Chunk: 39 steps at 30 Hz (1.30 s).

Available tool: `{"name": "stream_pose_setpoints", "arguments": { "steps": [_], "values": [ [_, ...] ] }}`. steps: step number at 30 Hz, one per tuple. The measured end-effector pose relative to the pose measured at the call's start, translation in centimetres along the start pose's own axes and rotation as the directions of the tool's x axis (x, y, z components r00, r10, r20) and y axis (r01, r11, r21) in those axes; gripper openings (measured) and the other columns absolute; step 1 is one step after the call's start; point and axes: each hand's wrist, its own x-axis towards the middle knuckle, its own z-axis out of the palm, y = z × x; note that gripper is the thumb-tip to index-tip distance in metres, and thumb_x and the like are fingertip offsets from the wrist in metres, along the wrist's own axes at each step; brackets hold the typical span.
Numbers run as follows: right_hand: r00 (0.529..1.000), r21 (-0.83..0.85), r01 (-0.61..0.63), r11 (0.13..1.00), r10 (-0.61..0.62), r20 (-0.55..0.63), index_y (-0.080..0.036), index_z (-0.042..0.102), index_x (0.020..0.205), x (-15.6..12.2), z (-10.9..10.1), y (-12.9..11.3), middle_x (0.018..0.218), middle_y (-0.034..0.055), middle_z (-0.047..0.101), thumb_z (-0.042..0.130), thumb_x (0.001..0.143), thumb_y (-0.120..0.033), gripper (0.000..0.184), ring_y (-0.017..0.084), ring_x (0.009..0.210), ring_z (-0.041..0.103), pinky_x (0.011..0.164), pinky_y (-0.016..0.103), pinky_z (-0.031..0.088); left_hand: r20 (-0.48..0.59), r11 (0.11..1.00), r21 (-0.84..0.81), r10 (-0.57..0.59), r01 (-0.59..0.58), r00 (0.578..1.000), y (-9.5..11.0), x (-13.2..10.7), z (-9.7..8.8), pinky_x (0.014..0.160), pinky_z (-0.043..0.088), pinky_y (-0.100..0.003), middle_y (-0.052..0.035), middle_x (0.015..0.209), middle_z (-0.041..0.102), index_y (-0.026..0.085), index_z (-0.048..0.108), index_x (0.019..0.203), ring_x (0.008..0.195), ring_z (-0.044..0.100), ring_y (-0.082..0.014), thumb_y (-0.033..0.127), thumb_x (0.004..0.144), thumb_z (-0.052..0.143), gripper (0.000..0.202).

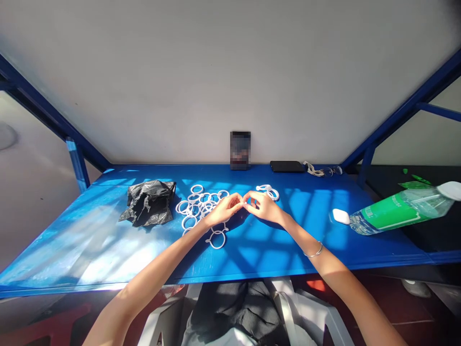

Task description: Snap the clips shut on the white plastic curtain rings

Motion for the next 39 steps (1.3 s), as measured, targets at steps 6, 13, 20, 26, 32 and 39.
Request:
{"name": "stream_pose_setpoints", "arguments": {
  "steps": [6, 13, 20, 26, 32, 39],
  "values": [
    [0.966, 0.334, -0.252, 0.908, 0.212, 0.151, -0.023, 0.056, 0.087, 0.2, 0.3, 0.8, 0.067, -0.0015, 0.061, 0.063, 0.086, -0.049, 0.027, 0.016, 0.061, 0.055, 0.059, 0.03, 0.042, 0.049, 0.996, -0.016, -0.087, 0.088, 0.995, 0.4, 0.2, -0.1, 0.055, 0.03, -0.024, 0.0029, 0.063, 0.047, 0.016, 0.054, 0.081, 0.057, 0.041, -0.0102, 0.07, 0.084, 0.054, 0.054],
    [0.96, 0.407, -0.249, 0.879, 0.169, 0.223, -0.021, 0.049, 0.058, 0.7, 0.6, 0.0, 0.057, -0.0004, 0.042, 0.055, 0.084, -0.072, 0.057, 0.013, 0.054, 0.033, 0.052, 0.031, 0.029, 0.106, 0.989, -0.12, -0.073, 0.085, 0.992, 1.4, 0.0, 0.0, 0.056, 0.028, -0.027, 0.0012, 0.062, 0.043, 0.017, 0.049, 0.068, 0.058, 0.036, -0.0106, 0.065, 0.087, 0.051, 0.052],
    [0.97, 0.679, -0.234, 0.696, 0.12, 0.211, -0.024, 0.035, 0.052, 0.5, 1.3, -0.5, 0.052, -0.0049, 0.025, 0.066, 0.076, -0.074, 0.064, 0.011, 0.051, 0.022, 0.051, 0.03, 0.022, 0.172, 0.955, -0.296, 0.022, 0.031, 0.985, 1.3, -0.1, -0.2, 0.054, 0.02, -0.026, 0.003, 0.057, 0.035, 0.017, 0.041, 0.061, 0.055, 0.027, -0.0079, 0.067, 0.084, 0.059, 0.059],
    [0.981, 0.72, -0.192, 0.667, 0.111, 0.158, -0.023, 0.03, 0.052, 0.4, 1.3, -0.6, 0.053, -0.0041, 0.027, 0.061, 0.072, -0.082, 0.069, 0.011, 0.052, 0.025, 0.053, 0.03, 0.029, 0.125, 0.923, -0.385, 0.043, 0.008, 0.991, 1.8, -0.1, -0.3, 0.055, 0.023, -0.025, 0.0045, 0.057, 0.032, 0.017, 0.037, 0.059, 0.055, 0.028, -0.008, 0.07, 0.08, 0.062, 0.062],
    [0.982, 0.571, -0.172, 0.802, 0.186, 0.035, -0.018, 0.061, 0.067, 0.8, -0.3, 0.5, 0.063, -0.0009, 0.046, 0.065, 0.079, -0.063, 0.046, 0.011, 0.056, 0.036, 0.053, 0.027, 0.027, -0.044, 0.989, -0.116, 0.082, -0.087, 0.996, 2.1, 0.0, -1.8, 0.067, 0.044, -0.026, -0.0063, 0.092, 0.065, 0.015, 0.066, 0.095, 0.075, 0.057, -0.0148, 0.057, 0.088, 0.061, 0.043],
    [0.881, -0.242, -0.254, 0.936, 0.121, -0.458, -0.017, 0.064, 0.071, 0.4, -3.4, 1.7, 0.077, 0.0075, 0.065, 0.048, 0.092, -0.038, 0.034, 0.016, 0.066, 0.054, 0.057, 0.027, 0.03, -0.218, 0.702, 0.711, 0.159, 0.045, 0.963, 0.2, 0.2, -4.3, 0.09, 0.045, -0.039, -0.0105, 0.1, 0.065, 0.014, 0.067, 0.098, 0.097, 0.058, -0.025, 0.03, 0.097, 0.052, 0.022]
  ]
}}
